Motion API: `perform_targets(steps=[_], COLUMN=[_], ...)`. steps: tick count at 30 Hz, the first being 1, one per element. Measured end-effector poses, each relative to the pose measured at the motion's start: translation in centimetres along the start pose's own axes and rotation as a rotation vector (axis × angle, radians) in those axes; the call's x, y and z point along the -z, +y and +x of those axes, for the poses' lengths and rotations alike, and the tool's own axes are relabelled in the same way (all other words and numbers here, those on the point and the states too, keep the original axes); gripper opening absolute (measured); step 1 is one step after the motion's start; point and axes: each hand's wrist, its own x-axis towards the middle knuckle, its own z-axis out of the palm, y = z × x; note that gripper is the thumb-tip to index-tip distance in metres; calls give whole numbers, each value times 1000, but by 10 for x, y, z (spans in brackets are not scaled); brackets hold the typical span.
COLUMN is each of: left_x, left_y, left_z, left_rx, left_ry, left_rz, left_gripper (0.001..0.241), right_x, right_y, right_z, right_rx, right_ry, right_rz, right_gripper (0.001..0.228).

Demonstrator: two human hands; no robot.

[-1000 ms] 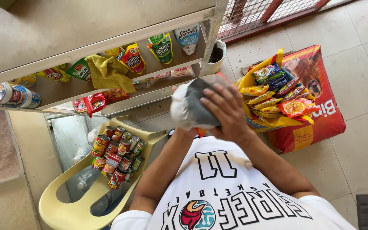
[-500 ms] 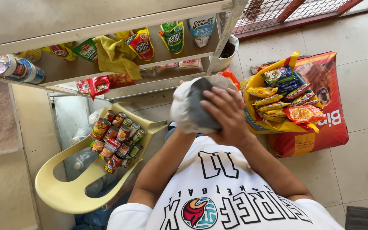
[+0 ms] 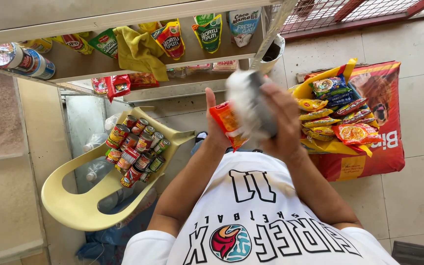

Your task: Wiping down individual instant noodle packets with a cloth and organizing them on the grocery shelves.

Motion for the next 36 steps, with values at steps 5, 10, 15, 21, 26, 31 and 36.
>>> perform_targets(steps=[5, 10, 15, 21, 26, 31, 36], left_x=[-5, -17, -34, 6, -26, -52, -46], left_y=[1, 4, 7, 7, 12, 8, 8], left_z=[4, 0, 0, 2, 6, 7, 12], left_rx=[-46, -102, 12, -3, -52, 18, 43], left_ry=[41, 79, 91, 45, 68, 71, 87], left_rz=[-16, -36, 93, -48, 17, 113, 115], left_gripper=[125, 116, 134, 122, 113, 126, 127], right_x=[-13, -9, -1, -4, -4, 6, -3], right_y=[-33, 15, 31, -16, 25, 45, -9], right_z=[2, -2, -2, -2, -8, -6, 2], right_rx=[247, 192, 64, 202, 119, 28, 110], right_ry=[-278, -198, -111, -253, -192, -106, -173], right_rz=[-11, -80, -93, 54, -91, -160, -1], right_gripper=[64, 62, 55, 60, 57, 61, 53])
